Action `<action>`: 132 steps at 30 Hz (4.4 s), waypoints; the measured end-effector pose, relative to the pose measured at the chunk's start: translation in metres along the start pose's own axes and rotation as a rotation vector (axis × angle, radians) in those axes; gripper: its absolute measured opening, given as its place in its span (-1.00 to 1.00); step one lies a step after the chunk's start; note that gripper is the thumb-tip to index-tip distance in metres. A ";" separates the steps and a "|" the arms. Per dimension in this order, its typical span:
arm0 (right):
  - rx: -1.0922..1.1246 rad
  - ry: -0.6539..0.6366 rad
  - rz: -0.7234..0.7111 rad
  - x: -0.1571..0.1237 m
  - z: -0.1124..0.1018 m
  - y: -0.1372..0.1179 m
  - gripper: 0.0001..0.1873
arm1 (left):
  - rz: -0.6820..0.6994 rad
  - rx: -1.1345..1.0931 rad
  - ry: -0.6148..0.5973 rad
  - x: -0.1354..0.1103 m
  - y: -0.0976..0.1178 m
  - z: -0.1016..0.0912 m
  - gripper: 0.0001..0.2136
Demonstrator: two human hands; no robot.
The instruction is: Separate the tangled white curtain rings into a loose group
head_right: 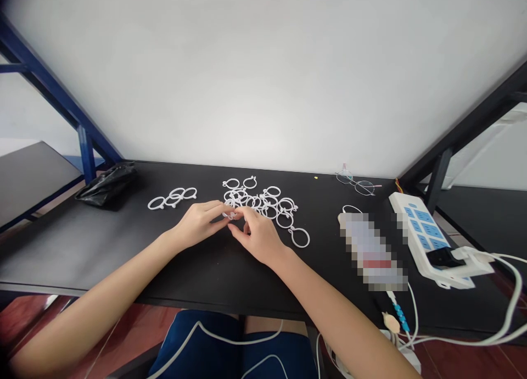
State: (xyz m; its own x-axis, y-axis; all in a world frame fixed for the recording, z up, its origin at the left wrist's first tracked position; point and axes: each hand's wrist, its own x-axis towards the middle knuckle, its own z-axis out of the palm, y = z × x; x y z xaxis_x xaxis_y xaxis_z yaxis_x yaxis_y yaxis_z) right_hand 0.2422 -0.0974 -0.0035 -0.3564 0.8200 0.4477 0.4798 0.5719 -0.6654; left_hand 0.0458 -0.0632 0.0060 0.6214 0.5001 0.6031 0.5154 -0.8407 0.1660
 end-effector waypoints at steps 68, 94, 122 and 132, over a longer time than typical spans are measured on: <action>0.087 0.235 -0.260 0.000 -0.002 -0.002 -0.93 | -0.106 -0.224 0.013 0.002 0.008 -0.006 -0.59; 0.293 0.121 -0.029 0.001 -0.002 -0.005 -0.89 | -0.440 -0.782 -0.232 0.005 0.011 -0.007 -0.75; 0.370 -0.052 0.038 -0.002 0.002 0.000 -0.64 | -0.506 -1.174 -0.395 0.008 0.014 -0.004 -0.71; 0.463 -0.037 0.081 -0.002 0.001 -0.005 -0.62 | -0.524 -1.133 -0.384 0.011 0.017 -0.007 -0.68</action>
State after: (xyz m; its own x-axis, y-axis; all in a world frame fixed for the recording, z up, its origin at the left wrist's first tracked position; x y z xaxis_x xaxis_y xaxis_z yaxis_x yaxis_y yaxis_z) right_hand 0.2395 -0.1021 -0.0018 -0.3651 0.8556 0.3670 0.1025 0.4288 -0.8976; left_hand 0.0573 -0.0732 0.0206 0.7243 0.6885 0.0382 0.0824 -0.1414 0.9865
